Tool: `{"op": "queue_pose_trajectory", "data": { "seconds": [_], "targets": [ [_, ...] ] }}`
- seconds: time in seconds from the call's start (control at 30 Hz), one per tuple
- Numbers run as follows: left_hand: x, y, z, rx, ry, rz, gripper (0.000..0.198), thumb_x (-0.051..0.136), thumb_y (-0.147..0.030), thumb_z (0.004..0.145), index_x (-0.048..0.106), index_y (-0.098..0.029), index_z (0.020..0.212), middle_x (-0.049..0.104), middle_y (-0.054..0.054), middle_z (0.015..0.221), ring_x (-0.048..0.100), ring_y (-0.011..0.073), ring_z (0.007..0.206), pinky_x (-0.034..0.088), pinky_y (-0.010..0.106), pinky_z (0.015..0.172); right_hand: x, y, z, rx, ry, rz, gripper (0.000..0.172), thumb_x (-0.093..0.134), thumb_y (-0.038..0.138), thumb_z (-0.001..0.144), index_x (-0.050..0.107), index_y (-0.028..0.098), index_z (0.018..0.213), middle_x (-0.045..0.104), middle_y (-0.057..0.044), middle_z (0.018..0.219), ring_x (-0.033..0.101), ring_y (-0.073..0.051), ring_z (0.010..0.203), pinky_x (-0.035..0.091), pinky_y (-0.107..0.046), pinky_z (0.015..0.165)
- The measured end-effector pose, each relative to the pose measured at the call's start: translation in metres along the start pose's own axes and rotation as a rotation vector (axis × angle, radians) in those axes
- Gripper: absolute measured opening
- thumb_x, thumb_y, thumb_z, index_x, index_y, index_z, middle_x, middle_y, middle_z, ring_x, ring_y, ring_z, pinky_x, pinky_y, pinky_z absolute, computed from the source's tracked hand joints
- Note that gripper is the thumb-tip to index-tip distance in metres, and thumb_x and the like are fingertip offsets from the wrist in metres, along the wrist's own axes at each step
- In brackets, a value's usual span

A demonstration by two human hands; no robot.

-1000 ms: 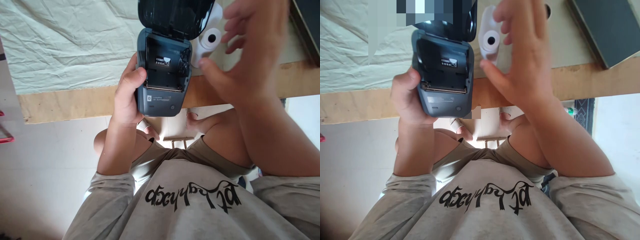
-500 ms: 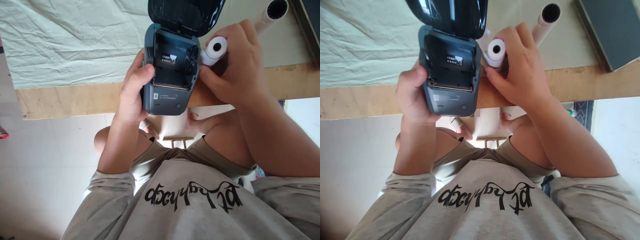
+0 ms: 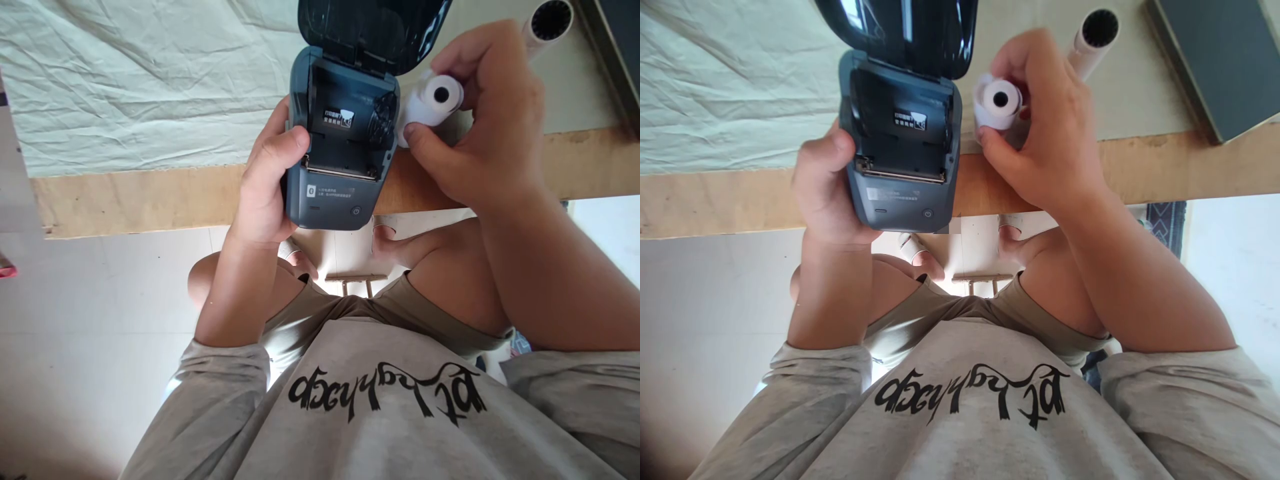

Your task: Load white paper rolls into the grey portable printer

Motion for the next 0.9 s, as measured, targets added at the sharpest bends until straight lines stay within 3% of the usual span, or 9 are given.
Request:
{"op": "queue_pose_trajectory", "data": {
  "seconds": [0.1,0.23,0.4,0.57,0.63,0.7,0.8,0.9],
  "targets": [
    [0.001,-0.002,-0.002,-0.015,-0.060,-0.037,0.026,0.055,-0.044,0.082,0.069,-0.025,0.095,0.070,0.004,0.085,0.070,0.0252,0.095,0.050,0.028,0.056,0.000,0.002,-0.001,-0.011,0.006,0.069,0.051,0.058,0.011,0.064,0.044,0.021,0.113,0.056,-0.002,0.106,0.052,-0.007,0.086,0.041,-0.024,0.074],
    [0.004,-0.004,-0.001,-0.054,-0.009,0.017,0.032,0.068,-0.048,0.071,0.069,-0.027,0.096,0.070,0.004,0.087,0.070,0.0285,0.094,0.052,0.030,0.058,0.006,0.001,-0.002,0.057,0.096,0.056,0.054,0.062,0.024,0.072,0.039,0.022,0.120,0.060,-0.001,0.096,0.056,-0.009,0.088,0.045,-0.029,0.085],
    [0.003,-0.002,-0.006,-0.123,-0.094,0.048,0.022,0.059,-0.039,0.080,0.065,-0.025,0.097,0.068,0.002,0.092,0.070,0.0220,0.089,0.053,0.029,0.065,0.001,-0.004,-0.002,0.080,0.033,-0.044,0.044,0.067,0.031,0.071,0.050,0.018,0.109,0.056,-0.006,0.115,0.053,-0.015,0.104,0.045,-0.034,0.094],
    [0.009,-0.004,-0.004,0.017,-0.067,-0.084,0.029,0.056,-0.042,0.080,0.066,-0.021,0.096,0.068,0.003,0.082,0.064,0.0178,0.070,0.048,0.027,0.055,0.001,-0.006,-0.004,0.017,0.035,0.046,0.059,0.071,0.027,0.067,0.044,0.022,0.120,0.056,-0.003,0.112,0.049,-0.008,0.087,0.042,-0.025,0.074],
    [0.007,-0.001,-0.003,0.001,-0.096,-0.070,0.027,0.056,-0.041,0.081,0.065,-0.021,0.096,0.068,0.002,0.083,0.063,0.0168,0.071,0.047,0.026,0.056,0.002,-0.001,-0.005,-0.054,0.045,0.085,0.056,0.062,0.017,0.069,0.043,0.024,0.121,0.056,-0.003,0.115,0.050,-0.007,0.086,0.040,-0.023,0.069],
    [0.006,-0.002,-0.004,-0.028,-0.112,-0.049,0.026,0.059,-0.044,0.079,0.064,-0.023,0.094,0.066,0.001,0.082,0.064,0.0174,0.072,0.048,0.027,0.057,0.004,0.005,-0.005,-0.118,0.054,0.058,0.050,0.058,0.013,0.069,0.047,0.023,0.117,0.057,-0.003,0.115,0.053,-0.010,0.093,0.045,-0.026,0.076],
    [0.009,-0.004,-0.005,-0.083,-0.090,-0.008,0.022,0.063,-0.043,0.078,0.065,-0.026,0.092,0.067,0.002,0.088,0.067,0.0202,0.081,0.051,0.029,0.064,0.004,0.010,-0.004,-0.143,0.023,-0.027,0.039,0.063,0.023,0.070,0.055,0.020,0.109,0.057,-0.007,0.107,0.053,-0.016,0.103,0.047,-0.036,0.091],
    [0.010,-0.005,-0.006,-0.064,-0.074,-0.010,0.022,0.061,-0.039,0.080,0.064,-0.024,0.095,0.066,0.003,0.089,0.068,0.0218,0.092,0.051,0.029,0.065,0.005,0.006,-0.003,-0.088,0.009,-0.065,0.035,0.063,0.026,0.074,0.056,0.020,0.108,0.057,-0.006,0.108,0.053,-0.017,0.105,0.047,-0.038,0.095]
  ]
}}
Point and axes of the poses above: each hand's wrist, its own z-axis towards the middle knuckle, its own x-axis out of the palm, y = z × x, the point moved 8 cm from there along z, towards the middle knuckle
